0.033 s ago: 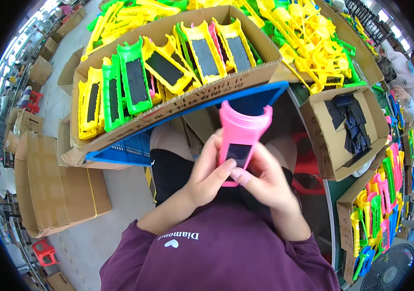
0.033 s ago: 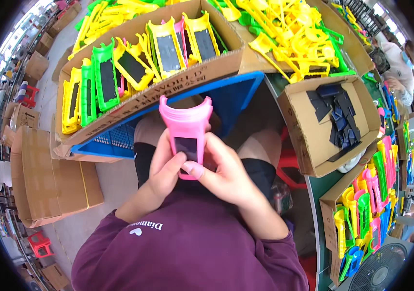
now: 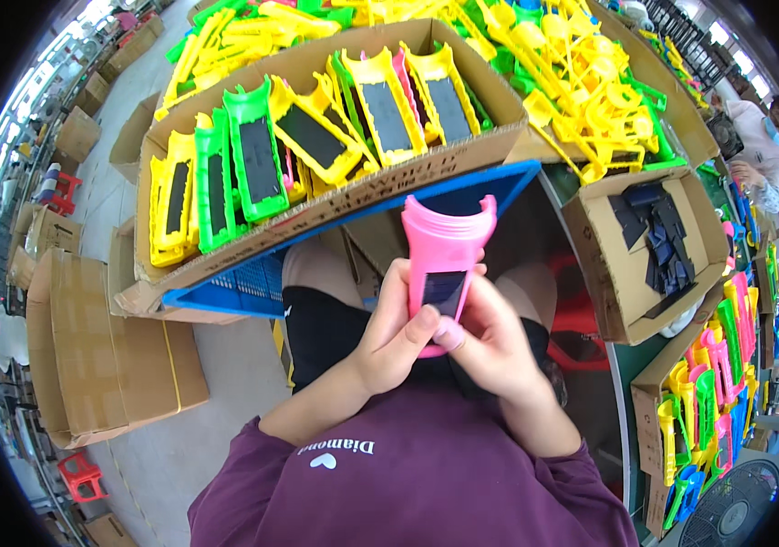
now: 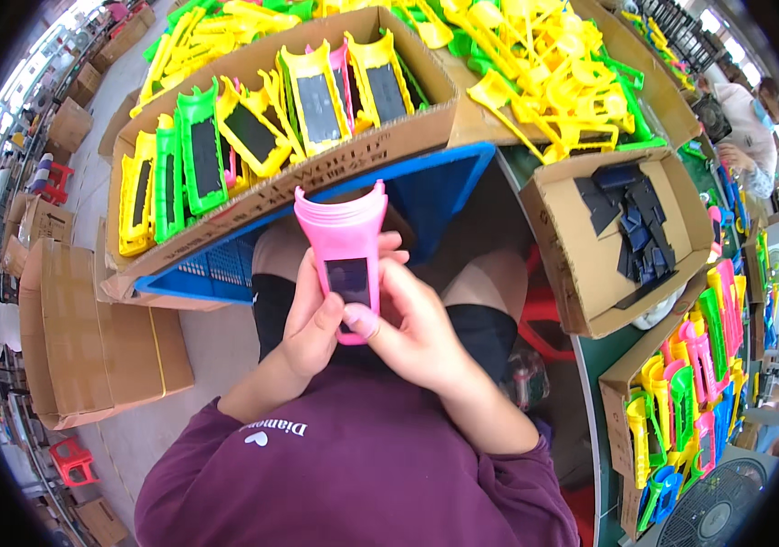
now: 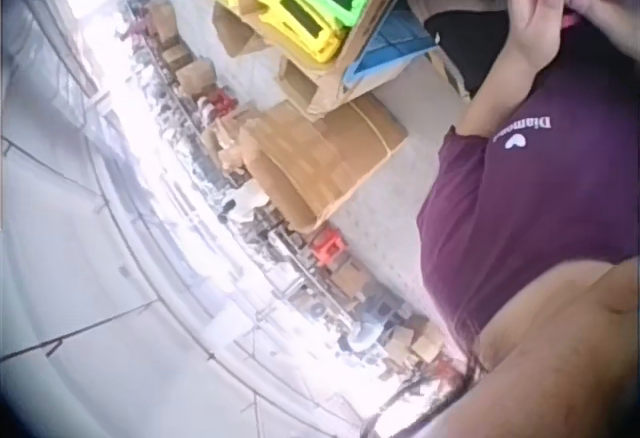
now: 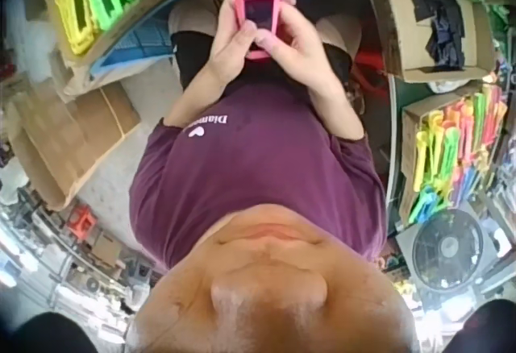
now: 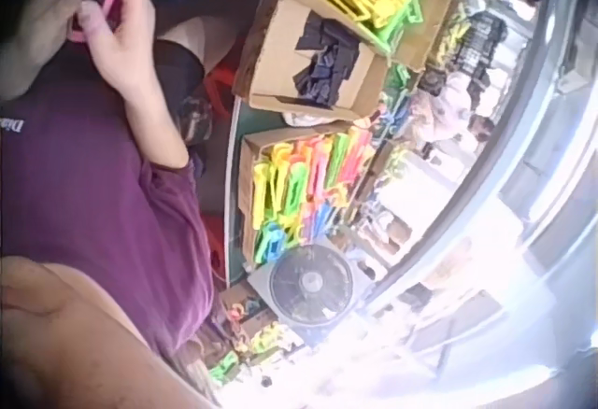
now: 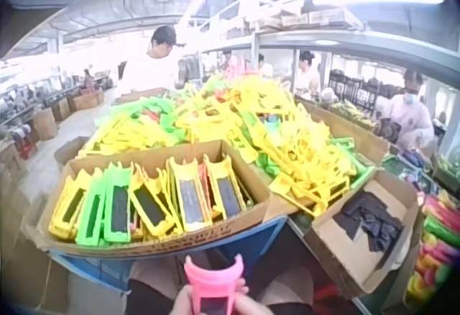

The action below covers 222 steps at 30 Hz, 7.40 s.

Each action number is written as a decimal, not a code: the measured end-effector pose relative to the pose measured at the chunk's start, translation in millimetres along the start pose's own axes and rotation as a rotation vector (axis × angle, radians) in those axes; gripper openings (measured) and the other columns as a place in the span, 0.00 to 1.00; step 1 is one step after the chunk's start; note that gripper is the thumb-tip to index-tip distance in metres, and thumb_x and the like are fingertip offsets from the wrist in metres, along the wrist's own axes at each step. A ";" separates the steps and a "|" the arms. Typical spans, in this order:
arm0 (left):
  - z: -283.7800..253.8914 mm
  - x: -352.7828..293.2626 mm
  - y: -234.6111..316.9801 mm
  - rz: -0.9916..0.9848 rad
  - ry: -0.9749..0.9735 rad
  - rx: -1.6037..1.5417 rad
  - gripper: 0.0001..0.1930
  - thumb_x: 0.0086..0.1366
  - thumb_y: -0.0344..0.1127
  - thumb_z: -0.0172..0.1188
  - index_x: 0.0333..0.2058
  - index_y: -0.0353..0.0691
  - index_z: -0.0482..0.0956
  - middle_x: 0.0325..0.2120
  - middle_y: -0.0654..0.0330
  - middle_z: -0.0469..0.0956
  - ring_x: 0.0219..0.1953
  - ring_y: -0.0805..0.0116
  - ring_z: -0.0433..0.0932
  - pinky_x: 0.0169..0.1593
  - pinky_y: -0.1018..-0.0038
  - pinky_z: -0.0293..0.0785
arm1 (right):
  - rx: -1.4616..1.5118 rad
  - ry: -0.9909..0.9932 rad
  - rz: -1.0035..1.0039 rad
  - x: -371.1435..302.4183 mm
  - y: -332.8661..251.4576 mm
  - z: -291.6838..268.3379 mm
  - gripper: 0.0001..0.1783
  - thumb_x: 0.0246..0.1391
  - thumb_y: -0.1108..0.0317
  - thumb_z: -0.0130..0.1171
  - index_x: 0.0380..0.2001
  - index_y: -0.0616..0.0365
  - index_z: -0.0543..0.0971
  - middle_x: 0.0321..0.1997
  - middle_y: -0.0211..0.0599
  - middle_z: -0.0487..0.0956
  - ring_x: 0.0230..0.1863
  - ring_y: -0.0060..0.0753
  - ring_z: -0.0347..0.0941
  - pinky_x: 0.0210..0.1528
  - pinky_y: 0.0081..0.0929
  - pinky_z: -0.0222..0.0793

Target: The person assembles plastic light casings by fitting rectangular black panels into each casing by hand, then places the assembled pieces into a cardboard box.

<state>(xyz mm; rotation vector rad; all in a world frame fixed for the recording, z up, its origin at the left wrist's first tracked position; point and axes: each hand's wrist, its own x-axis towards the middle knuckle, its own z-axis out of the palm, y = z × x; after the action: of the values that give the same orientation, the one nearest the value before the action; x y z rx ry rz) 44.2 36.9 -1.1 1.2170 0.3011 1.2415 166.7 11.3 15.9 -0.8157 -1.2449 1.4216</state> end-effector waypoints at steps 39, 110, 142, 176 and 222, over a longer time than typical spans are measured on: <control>-10.9 34.5 46.3 0.047 0.398 0.196 0.18 0.66 0.43 0.37 0.47 0.35 0.61 0.37 0.54 0.72 0.32 0.73 0.72 0.37 0.79 0.70 | -0.247 -0.056 -0.003 43.8 -23.9 27.8 0.25 0.49 0.74 0.53 0.51 0.64 0.61 0.31 0.28 0.71 0.31 0.14 0.66 0.32 0.15 0.65; -61.2 1.0 75.5 0.423 0.636 0.523 0.06 0.49 0.20 0.43 0.27 0.37 0.61 0.26 0.57 0.61 0.20 0.74 0.62 0.21 0.81 0.61 | -0.732 0.560 -0.501 202.3 -190.5 -150.8 0.17 0.46 0.69 0.52 0.40 0.65 0.71 0.25 0.32 0.74 0.14 0.15 0.64 0.17 0.14 0.60; 2.8 3.9 -16.0 -0.745 -0.048 -0.218 0.11 0.65 0.38 0.36 0.41 0.38 0.58 0.33 0.48 0.69 0.25 0.65 0.74 0.27 0.73 0.73 | -1.226 1.038 0.658 -11.9 -62.9 -294.7 0.18 0.32 0.57 0.65 0.24 0.60 0.77 0.23 0.37 0.77 0.26 0.32 0.74 0.30 0.26 0.69; 17.4 8.9 -8.5 -0.364 0.168 0.004 0.12 0.66 0.42 0.39 0.39 0.39 0.64 0.33 0.63 0.69 0.35 0.81 0.69 0.37 0.82 0.68 | -0.693 0.240 -0.323 -16.9 -9.5 -29.9 0.11 0.45 0.78 0.53 0.36 0.61 0.74 0.30 0.33 0.71 0.29 0.21 0.70 0.32 0.19 0.67; 22.3 14.6 -7.5 -0.256 0.183 -0.053 0.12 0.65 0.40 0.40 0.41 0.36 0.63 0.33 0.64 0.68 0.34 0.82 0.67 0.38 0.83 0.65 | -0.269 0.420 -0.057 -13.5 -17.4 -6.9 0.17 0.46 0.78 0.57 0.39 0.59 0.64 0.31 0.28 0.70 0.31 0.13 0.64 0.33 0.10 0.61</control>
<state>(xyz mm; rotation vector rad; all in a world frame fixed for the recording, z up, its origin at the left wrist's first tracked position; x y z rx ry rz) 70.5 38.3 7.7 0.9870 0.5383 1.1303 180.8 -1.1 29.2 -1.1835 -1.1306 0.9805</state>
